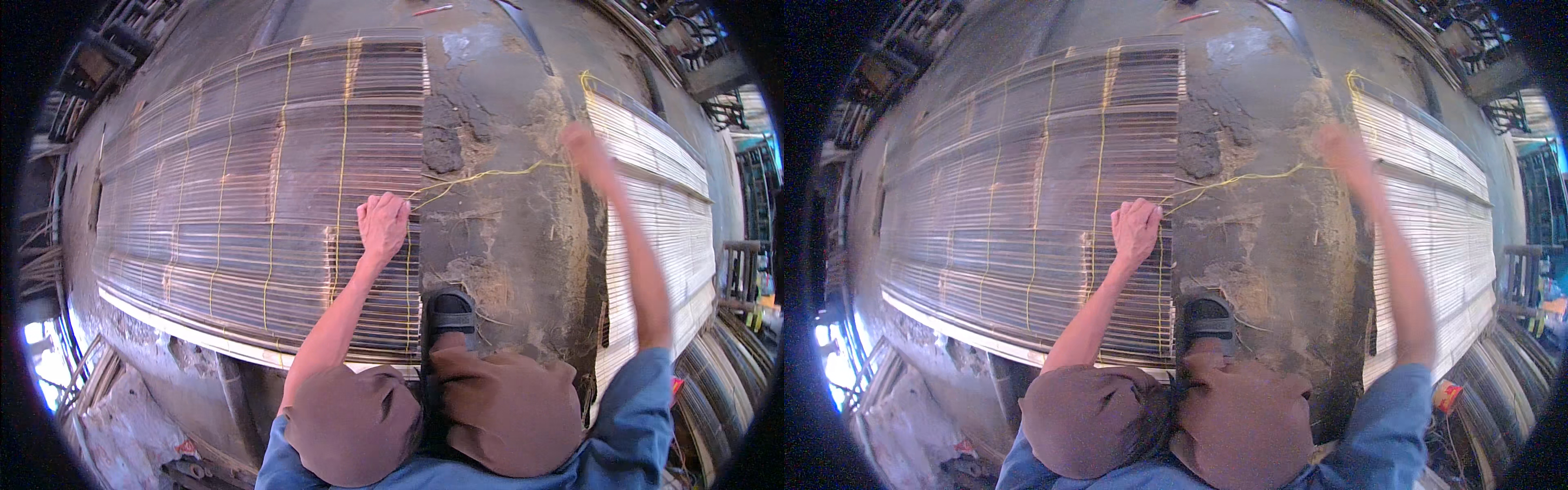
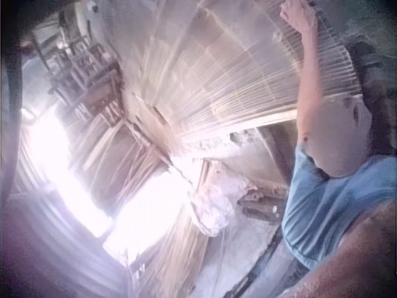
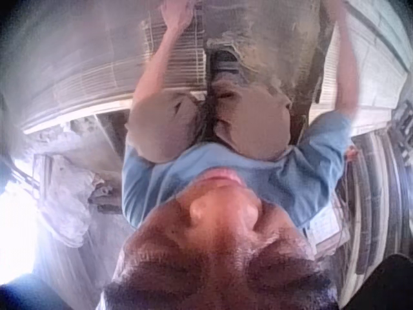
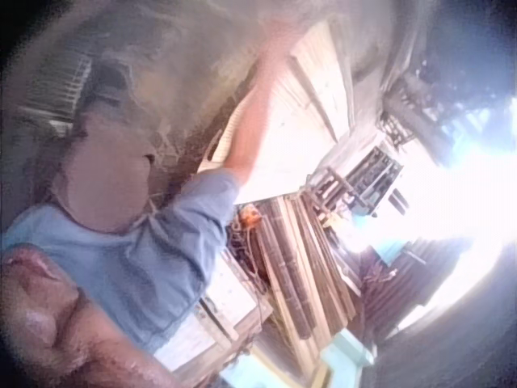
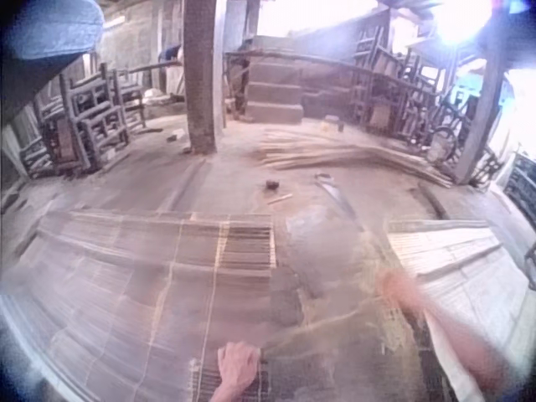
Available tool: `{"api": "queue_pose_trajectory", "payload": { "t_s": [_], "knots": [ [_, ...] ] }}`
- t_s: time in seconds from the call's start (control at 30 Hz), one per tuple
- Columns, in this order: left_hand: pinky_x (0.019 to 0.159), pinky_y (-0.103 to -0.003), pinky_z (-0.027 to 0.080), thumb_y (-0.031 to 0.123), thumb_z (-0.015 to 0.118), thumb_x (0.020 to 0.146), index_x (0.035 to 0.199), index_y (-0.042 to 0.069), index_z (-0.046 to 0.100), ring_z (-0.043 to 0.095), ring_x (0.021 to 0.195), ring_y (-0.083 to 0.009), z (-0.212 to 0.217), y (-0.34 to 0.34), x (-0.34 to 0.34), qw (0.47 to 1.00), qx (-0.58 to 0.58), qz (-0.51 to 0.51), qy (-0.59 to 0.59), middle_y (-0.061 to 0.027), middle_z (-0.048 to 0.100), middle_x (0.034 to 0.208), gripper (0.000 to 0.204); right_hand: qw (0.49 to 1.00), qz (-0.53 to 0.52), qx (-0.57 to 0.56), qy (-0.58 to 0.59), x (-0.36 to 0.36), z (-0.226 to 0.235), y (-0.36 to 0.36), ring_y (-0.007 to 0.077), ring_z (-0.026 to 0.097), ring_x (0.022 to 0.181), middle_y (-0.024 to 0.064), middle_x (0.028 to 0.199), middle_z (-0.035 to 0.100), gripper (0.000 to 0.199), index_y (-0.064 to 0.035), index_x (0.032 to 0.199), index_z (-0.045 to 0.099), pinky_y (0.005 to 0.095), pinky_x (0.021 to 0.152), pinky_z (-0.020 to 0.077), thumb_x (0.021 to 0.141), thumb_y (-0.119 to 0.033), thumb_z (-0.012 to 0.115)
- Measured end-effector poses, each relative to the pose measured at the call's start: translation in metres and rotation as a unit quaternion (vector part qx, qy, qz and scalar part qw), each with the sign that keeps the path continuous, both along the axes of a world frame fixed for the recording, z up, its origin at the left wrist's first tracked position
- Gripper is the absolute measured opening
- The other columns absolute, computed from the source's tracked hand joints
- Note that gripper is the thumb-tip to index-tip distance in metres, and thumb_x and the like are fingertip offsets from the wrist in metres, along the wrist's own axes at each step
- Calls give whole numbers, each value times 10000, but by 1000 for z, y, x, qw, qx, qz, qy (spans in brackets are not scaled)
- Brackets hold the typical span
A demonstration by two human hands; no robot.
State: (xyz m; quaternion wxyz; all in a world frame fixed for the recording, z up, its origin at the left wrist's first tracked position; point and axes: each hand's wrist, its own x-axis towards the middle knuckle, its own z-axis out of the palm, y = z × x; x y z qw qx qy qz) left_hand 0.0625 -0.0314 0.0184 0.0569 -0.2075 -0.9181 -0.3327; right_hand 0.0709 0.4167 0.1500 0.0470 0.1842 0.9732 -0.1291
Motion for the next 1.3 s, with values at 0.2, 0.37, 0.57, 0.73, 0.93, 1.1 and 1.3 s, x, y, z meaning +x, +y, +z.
{"api": "queue_pose_trajectory", "payload": {
  "t_s": [0.2, 0.37, 0.57, 0.73, 0.93, 1.1, 1.3],
  "knots": [
    [850, -402, 364, 276, 599, 955, 864, 127, 650, 541, 904, -226, -3, 9, -2, 1000, -13, -22, -6, -13, 584, 880, 181, 838, -87, -538, 11, 44, -121, -262, 92, 554, 655, -26, 739, 626, 451, -42, 1005, 713, 297, 605, 456, 993, -479, 602],
    [859, -403, 367, 259, 609, 956, 865, 124, 651, 545, 913, -234, -3, 2, -1, 1000, -9, -15, 0, -14, 592, 884, 168, 697, -188, -688, 70, 17, -108, -301, 76, 497, 674, -53, 728, 537, 342, -109, 889, 653, 282, 613, 423, 1016, -421, 588],
    [871, -394, 362, 265, 607, 960, 862, 121, 649, 542, 915, -235, -1, -4, -2, 1000, -19, -15, -6, -7, 604, 894, 179, 527, -224, -779, 254, -41, -48, -154, 206, 619, 731, 65, 778, 625, 252, -81, 809, 598, 330, 705, 522, 999, -230, 523],
    [866, -388, 358, 258, 614, 955, 871, 121, 653, 540, 914, -223, -10, 12, -1, 1000, 8, -25, 3, -2, 604, 888, 165, 515, -156, -736, 409, -37, 106, 137, 244, 560, 719, 107, 740, 564, 82, 0, 739, 538, 373, 753, 522, 800, 16, 592],
    [854, -381, 355, 262, 626, 948, 859, 119, 651, 542, 898, -219, -6, 2, -2, 1000, -8, -9, -9, 7, 606, 881, 170, 635, 56, -688, 348, -25, 293, 262, 226, 585, 818, 113, 925, 660, 190, 37, 935, 631, 361, 854, 498, 986, -124, 544],
    [853, -379, 357, 250, 633, 939, 849, 117, 652, 545, 893, -219, 0, -1, -3, 1000, 18, -6, -13, 3, 609, 873, 161, 932, -19, 354, -75, -38, 190, 159, 248, 658, 892, 139, 1002, 695, 386, -25, 1136, 660, 434, 792, 532, 949, -359, 612],
    [854, -386, 357, 263, 627, 939, 853, 109, 657, 550, 897, -225, -3, -10, -1, 1000, 10, 2, -26, -1, 621, 870, 179, 984, 119, 114, -63, 9, -57, -88, 359, 707, 901, 151, 971, 724, 231, -98, 1022, 681, 474, 790, 558, 968, -262, 527]
  ]
}}
